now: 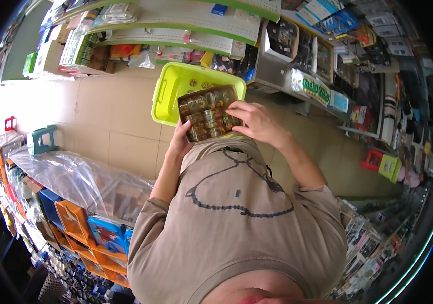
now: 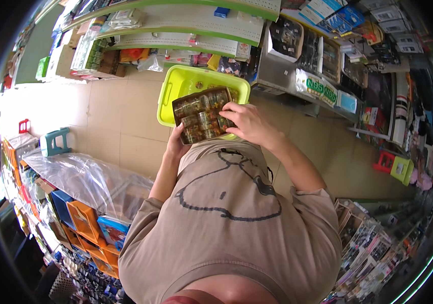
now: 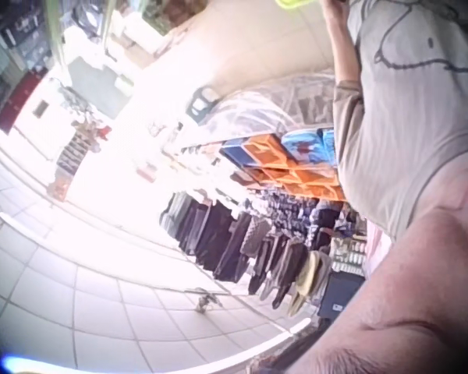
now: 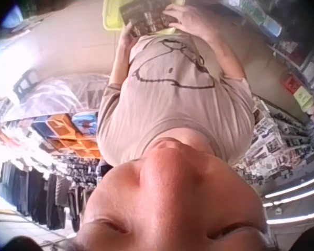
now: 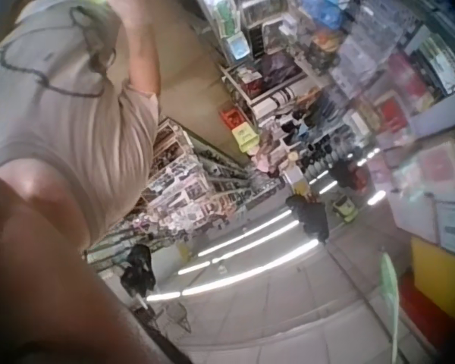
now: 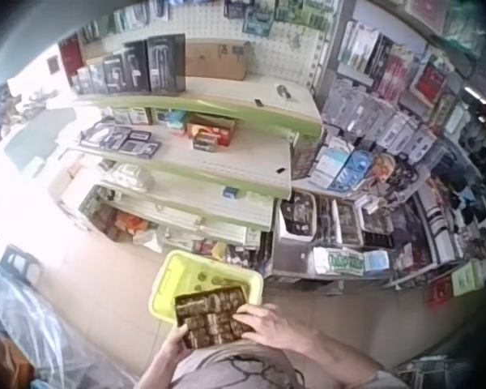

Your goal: Organizing small retail products and packs from shelves into a lime green plastic bin.

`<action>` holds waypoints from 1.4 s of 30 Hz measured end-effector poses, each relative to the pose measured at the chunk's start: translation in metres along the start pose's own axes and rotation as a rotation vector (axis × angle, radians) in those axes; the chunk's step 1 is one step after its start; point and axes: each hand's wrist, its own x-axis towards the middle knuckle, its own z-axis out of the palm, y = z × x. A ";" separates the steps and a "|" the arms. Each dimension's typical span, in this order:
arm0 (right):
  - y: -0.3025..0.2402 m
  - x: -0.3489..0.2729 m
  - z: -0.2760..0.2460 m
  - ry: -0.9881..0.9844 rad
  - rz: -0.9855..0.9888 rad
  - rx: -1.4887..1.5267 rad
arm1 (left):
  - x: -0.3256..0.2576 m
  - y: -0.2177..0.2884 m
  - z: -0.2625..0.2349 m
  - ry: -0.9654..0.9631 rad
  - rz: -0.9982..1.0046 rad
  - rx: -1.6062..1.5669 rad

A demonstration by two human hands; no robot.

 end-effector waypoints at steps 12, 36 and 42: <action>-0.028 -0.025 0.095 -0.187 0.213 -0.049 | -0.020 0.029 -0.053 -0.124 -0.230 0.204; -0.045 -0.002 0.079 -0.174 0.080 -0.063 | -0.059 0.020 -0.083 -0.034 -0.137 0.076; -0.044 -0.007 0.079 -0.077 -0.012 -0.237 | -0.053 0.014 -0.080 -0.015 -0.129 0.059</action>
